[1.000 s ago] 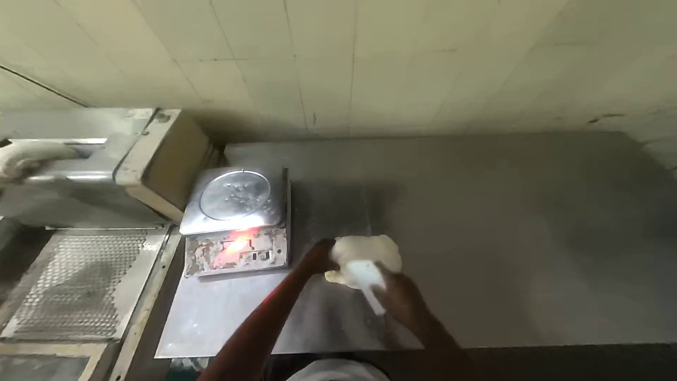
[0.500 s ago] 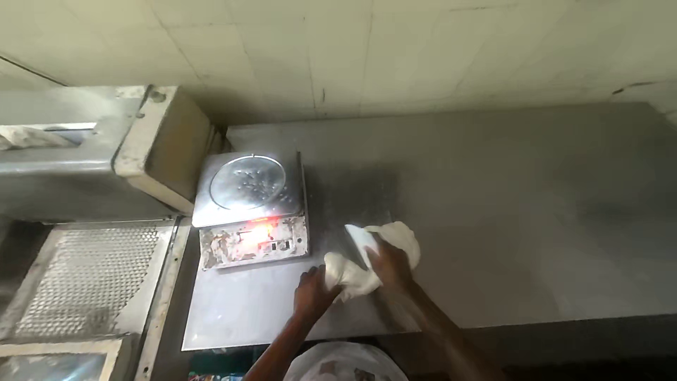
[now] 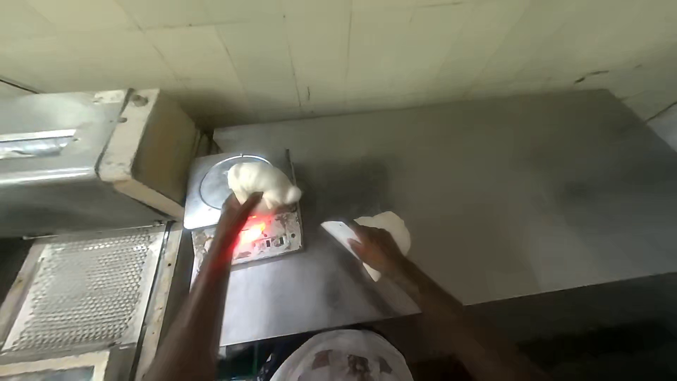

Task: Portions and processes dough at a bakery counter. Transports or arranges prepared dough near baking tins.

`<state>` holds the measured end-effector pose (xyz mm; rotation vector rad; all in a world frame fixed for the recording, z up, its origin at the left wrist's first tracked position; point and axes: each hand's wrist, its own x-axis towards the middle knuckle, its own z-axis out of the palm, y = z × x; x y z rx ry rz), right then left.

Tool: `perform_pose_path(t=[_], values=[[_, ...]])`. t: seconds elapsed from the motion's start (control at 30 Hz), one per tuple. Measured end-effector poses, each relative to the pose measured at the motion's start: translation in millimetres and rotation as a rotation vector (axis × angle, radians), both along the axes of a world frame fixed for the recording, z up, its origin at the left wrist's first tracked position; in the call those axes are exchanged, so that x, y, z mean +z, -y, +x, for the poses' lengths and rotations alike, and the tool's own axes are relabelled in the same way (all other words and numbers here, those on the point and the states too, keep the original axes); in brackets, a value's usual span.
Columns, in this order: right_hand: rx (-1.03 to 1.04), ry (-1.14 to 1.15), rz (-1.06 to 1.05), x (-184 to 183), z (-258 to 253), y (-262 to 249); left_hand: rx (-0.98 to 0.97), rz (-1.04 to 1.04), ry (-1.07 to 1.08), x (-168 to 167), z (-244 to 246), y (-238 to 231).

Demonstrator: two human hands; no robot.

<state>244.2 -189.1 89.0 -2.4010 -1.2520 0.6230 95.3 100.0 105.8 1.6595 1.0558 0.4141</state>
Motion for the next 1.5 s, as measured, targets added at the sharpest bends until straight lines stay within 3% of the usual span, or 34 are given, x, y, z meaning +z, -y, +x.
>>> perform_pose_path(t=[0.07, 0.13, 0.2, 0.3, 0.37, 0.43, 0.53, 0.6, 0.67, 0.73, 0.83, 0.9, 1.03, 1.17, 1.23, 1.27, 1.33, 1.37, 1.4, 1.43, 1.47, 1.5], values=[[0.108, 0.063, -0.176, -38, 17, 38, 0.066, 0.133, -0.145, -29, -14, -37], [0.05, 0.024, -0.297, -92, 11, 72, 0.123, 0.199, -0.152, -47, -26, -23], [-0.102, 0.009, -0.27, -110, -10, 78, -0.078, 0.192, -0.165, -75, -33, 36], [-0.399, -0.199, -0.097, -126, -45, 61, -0.487, -0.234, -0.311, -130, -34, 175], [-0.503, -0.323, 0.113, -153, -67, 51, -0.385, -0.372, -0.279, -151, -22, 221], [-0.505, -0.405, 0.168, -163, -72, 45, -0.141, -0.485, -0.099, -148, -14, 204], [-0.266, -0.299, -0.061, -140, -50, 31, 0.156, -0.58, 0.21, -101, -18, 135], [-0.108, -0.168, -0.204, -103, -23, 0, 0.208, -0.494, 0.312, -48, -31, 82], [-0.068, -0.091, -0.172, -62, 9, -42, 0.289, -0.322, 0.352, -16, -35, 19], [-0.065, -0.037, -0.026, -29, 46, -91, 0.328, -0.163, 0.289, -5, -38, -46], [-0.096, -0.054, 0.133, 20, 95, -179, 0.247, 0.052, -0.059, -6, -30, -117], [-0.146, -0.075, 0.154, 26, 101, -234, 0.154, 0.104, -0.17, -12, -1, -121], [-0.093, -0.177, 0.107, -6, 11, -293, 0.065, 0.138, -0.04, -25, 37, -71], [0.264, -0.297, -0.002, -26, -32, -232, -0.124, -0.125, -0.1, 7, -65, -119], [0.293, -0.357, -0.095, -32, -36, -192, 0.131, -0.118, -0.044, 38, -148, -151], [0.222, -0.348, -0.119, -32, -25, -166, 0.326, -0.017, 0.043, 51, -191, -155], [-0.037, -0.225, -0.122, -29, 27, -107, 0.529, 0.159, 0.526, 53, -262, -166], [-0.167, -0.14, -0.13, -28, 63, -75, 0.532, 0.168, 0.77, 48, -276, -174], [-0.275, -0.044, -0.128, -30, 100, -40, 0.502, 0.15, 0.877, 42, -279, -172], [-0.361, 0.04, -0.137, -37, 137, -4, 0.519, 0.11, 0.877, 41, -265, -152], [-0.416, 0.093, -0.164, -49, 166, 32, 0.588, 0.064, 0.739, 40, -237, -119], [-0.447, 0.107, -0.195, -66, 185, 64, 0.514, -0.029, 0.58, 25, -217, -81]])
